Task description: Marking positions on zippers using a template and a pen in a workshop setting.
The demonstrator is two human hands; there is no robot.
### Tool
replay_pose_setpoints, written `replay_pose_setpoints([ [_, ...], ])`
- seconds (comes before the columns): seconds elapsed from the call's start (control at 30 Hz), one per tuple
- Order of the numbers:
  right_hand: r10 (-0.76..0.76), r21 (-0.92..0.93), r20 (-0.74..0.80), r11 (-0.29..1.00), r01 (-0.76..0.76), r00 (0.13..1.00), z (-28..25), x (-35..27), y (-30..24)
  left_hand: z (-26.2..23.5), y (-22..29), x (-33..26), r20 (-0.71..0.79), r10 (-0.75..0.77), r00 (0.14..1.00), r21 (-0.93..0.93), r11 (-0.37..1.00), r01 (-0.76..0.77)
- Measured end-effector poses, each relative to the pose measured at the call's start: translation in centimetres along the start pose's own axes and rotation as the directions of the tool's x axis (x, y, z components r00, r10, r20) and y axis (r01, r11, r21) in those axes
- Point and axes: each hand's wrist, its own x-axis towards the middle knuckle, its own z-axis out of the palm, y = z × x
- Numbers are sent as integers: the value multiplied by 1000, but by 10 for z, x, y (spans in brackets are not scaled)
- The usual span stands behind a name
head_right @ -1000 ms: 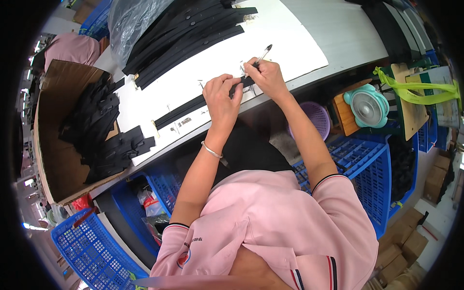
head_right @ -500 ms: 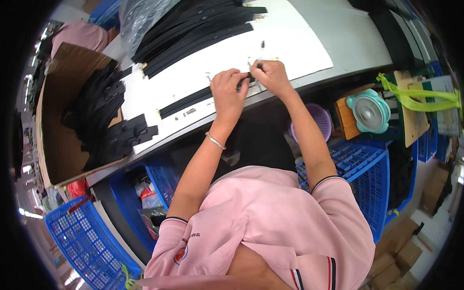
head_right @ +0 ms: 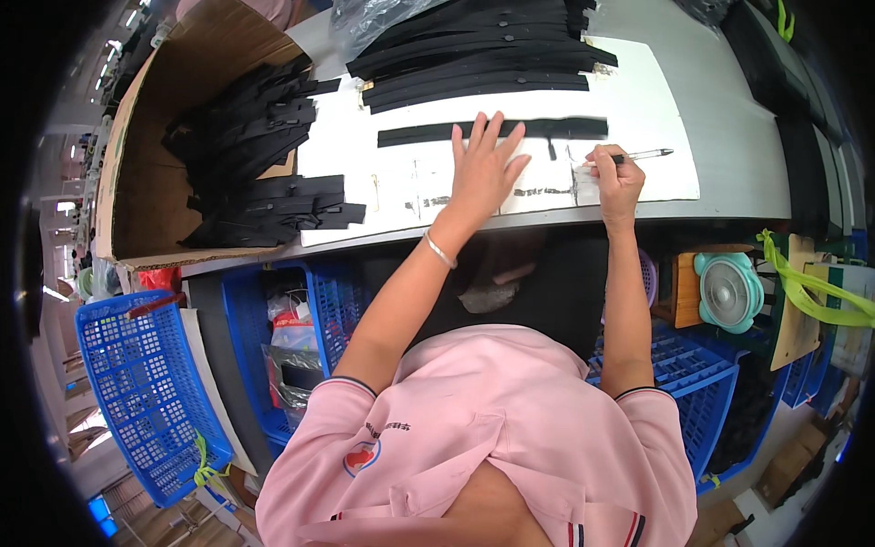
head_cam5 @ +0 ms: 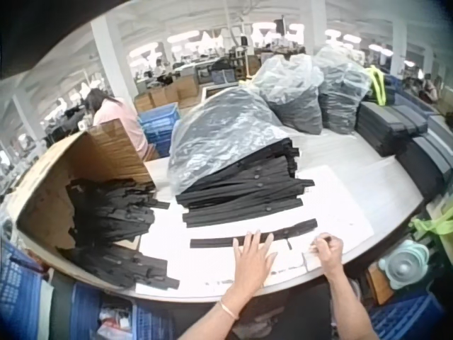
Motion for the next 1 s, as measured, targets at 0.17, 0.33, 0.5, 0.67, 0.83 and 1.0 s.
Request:
replay_pose_setpoints([
  [0.17,5,-61,13,998,-4,1000,-2,-1,3,-35,-15,-7,35,-115,993,-180,976,119],
  [0.33,19,-22,-32,1000,-19,999,-7,0,4,-105,-57,-91,-45,-277,960,108,954,280],
  [0.5,36,-22,-33,999,-36,999,0,4,0,-125,-123,-135,-112,-397,911,208,887,412],
  [0.67,64,-5,-16,998,-64,998,6,6,2,-124,-149,-104,-256,-356,899,143,905,400],
  [0.83,69,-31,-45,997,-71,997,-1,3,2,-134,-128,-101,-189,-388,902,23,917,399],
  [1.0,83,-32,-23,996,-84,996,2,2,-5,-137,-148,-106,-184,-272,945,181,935,304],
])
